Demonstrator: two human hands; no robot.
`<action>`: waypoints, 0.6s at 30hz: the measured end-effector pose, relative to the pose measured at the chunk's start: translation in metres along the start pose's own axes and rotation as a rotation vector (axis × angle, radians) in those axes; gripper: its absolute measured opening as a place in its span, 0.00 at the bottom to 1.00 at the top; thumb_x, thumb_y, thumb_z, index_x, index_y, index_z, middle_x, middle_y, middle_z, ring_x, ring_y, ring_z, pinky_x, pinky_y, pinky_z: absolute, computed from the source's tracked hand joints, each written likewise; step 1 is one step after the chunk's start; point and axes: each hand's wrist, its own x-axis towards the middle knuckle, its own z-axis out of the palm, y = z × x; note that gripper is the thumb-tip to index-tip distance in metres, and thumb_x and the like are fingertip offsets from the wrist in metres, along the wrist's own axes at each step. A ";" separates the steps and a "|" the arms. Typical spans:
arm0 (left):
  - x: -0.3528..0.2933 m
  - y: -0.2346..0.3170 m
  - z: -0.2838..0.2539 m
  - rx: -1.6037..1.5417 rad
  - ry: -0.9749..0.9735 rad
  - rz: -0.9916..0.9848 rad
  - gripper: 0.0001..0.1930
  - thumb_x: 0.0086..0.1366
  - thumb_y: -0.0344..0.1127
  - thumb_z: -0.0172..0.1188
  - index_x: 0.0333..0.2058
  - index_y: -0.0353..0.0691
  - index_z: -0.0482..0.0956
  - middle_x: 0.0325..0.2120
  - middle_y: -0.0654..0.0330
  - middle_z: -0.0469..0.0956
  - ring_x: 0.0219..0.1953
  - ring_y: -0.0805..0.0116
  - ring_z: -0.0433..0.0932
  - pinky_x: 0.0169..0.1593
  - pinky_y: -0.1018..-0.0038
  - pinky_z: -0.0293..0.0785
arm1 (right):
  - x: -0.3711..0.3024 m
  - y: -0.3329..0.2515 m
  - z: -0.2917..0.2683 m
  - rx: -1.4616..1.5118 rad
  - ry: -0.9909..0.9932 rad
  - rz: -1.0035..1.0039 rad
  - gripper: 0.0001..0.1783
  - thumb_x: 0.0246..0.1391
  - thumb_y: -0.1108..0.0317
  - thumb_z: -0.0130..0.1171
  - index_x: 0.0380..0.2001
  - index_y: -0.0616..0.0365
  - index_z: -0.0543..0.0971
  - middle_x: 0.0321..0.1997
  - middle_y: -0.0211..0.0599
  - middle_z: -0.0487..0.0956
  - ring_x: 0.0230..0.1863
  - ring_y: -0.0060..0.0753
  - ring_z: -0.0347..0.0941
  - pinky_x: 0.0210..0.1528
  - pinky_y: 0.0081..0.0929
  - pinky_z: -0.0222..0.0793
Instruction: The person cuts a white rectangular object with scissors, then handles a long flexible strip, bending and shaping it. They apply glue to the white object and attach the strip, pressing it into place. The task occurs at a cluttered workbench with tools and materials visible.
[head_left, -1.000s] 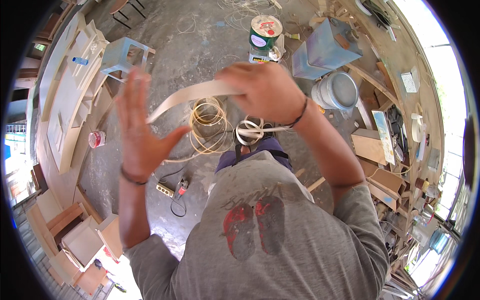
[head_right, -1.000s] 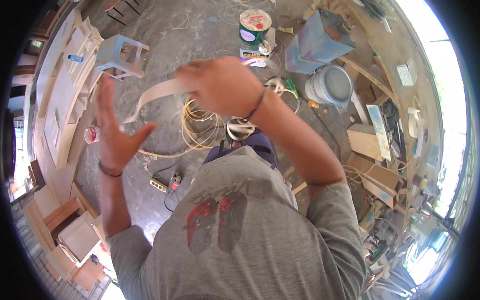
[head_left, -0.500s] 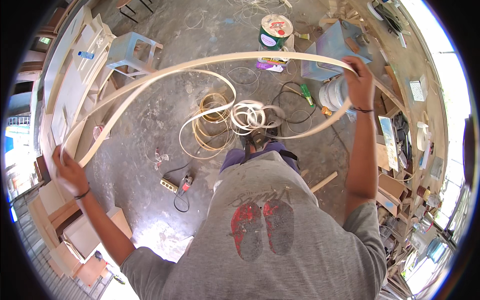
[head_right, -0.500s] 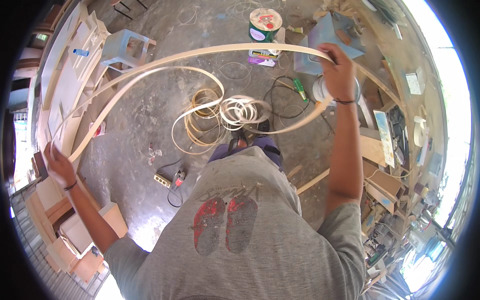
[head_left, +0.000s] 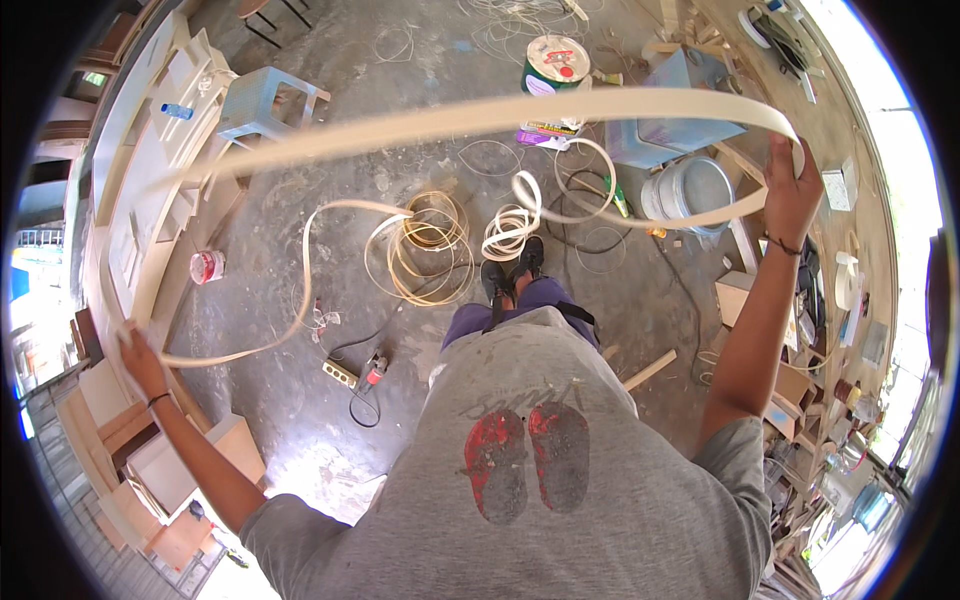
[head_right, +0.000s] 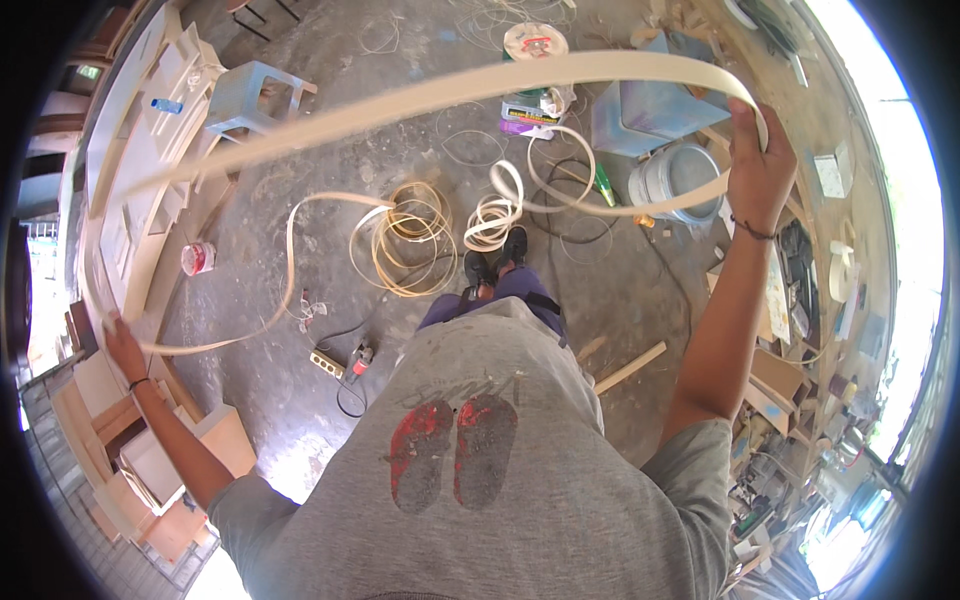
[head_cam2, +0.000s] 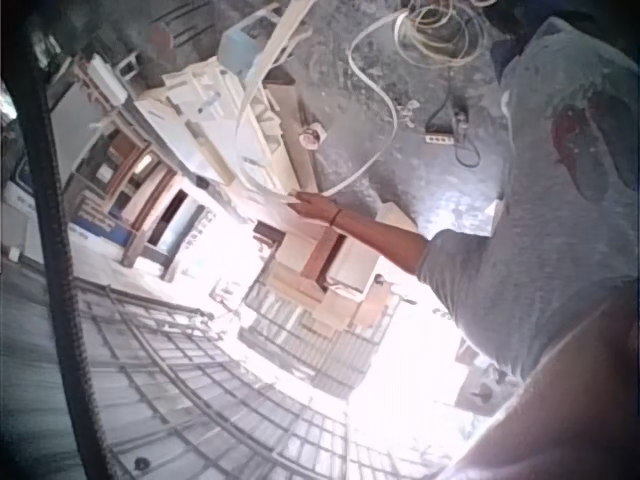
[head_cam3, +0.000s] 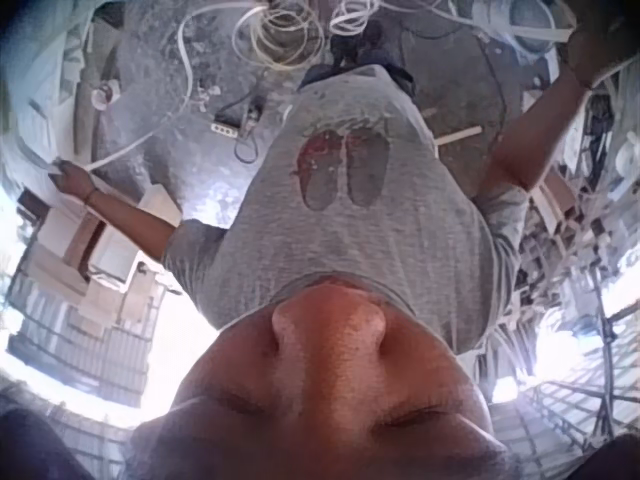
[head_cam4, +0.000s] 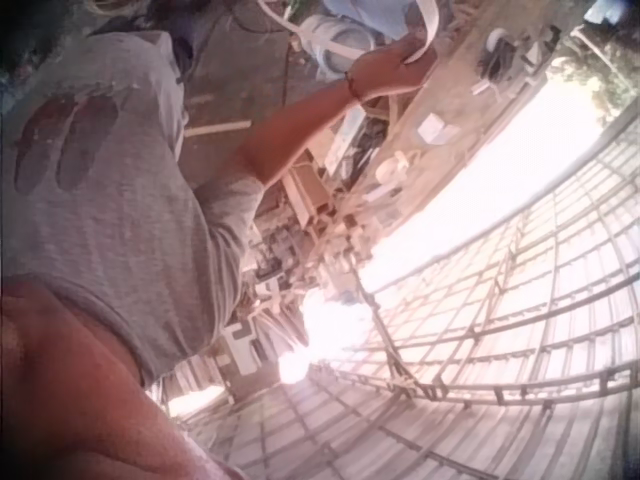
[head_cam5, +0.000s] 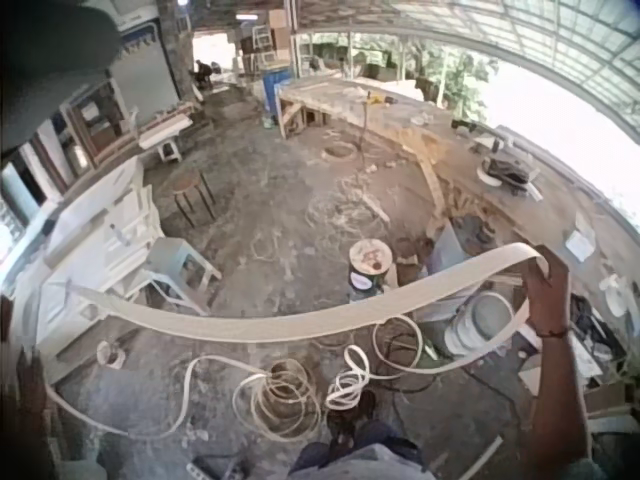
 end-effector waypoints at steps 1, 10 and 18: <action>-0.009 0.046 0.012 -0.199 -0.120 -0.125 0.22 0.71 0.43 0.50 0.54 0.31 0.70 0.45 0.47 0.77 0.49 0.55 0.76 0.52 0.67 0.70 | -0.007 -0.011 0.004 -0.024 0.012 0.055 0.09 0.59 0.69 0.56 0.40 0.61 0.81 0.26 0.23 0.76 0.25 0.14 0.64 0.30 0.15 0.63; -0.068 0.459 0.018 -0.595 -0.129 0.747 0.38 0.56 0.39 0.69 0.63 0.40 0.60 0.55 0.53 0.71 0.58 0.59 0.70 0.63 0.62 0.62 | -0.045 -0.127 0.091 0.205 -0.335 -0.823 0.11 0.48 0.74 0.62 0.38 0.56 0.78 0.30 0.33 0.80 0.24 0.29 0.76 0.25 0.24 0.69; -0.113 0.537 0.020 -0.663 -0.562 0.586 0.11 0.54 0.31 0.68 0.35 0.38 0.77 0.23 0.55 0.78 0.24 0.65 0.78 0.28 0.71 0.71 | -0.037 -0.119 0.102 0.181 -0.555 -0.864 0.13 0.43 0.74 0.62 0.35 0.54 0.76 0.30 0.35 0.79 0.27 0.42 0.76 0.26 0.30 0.70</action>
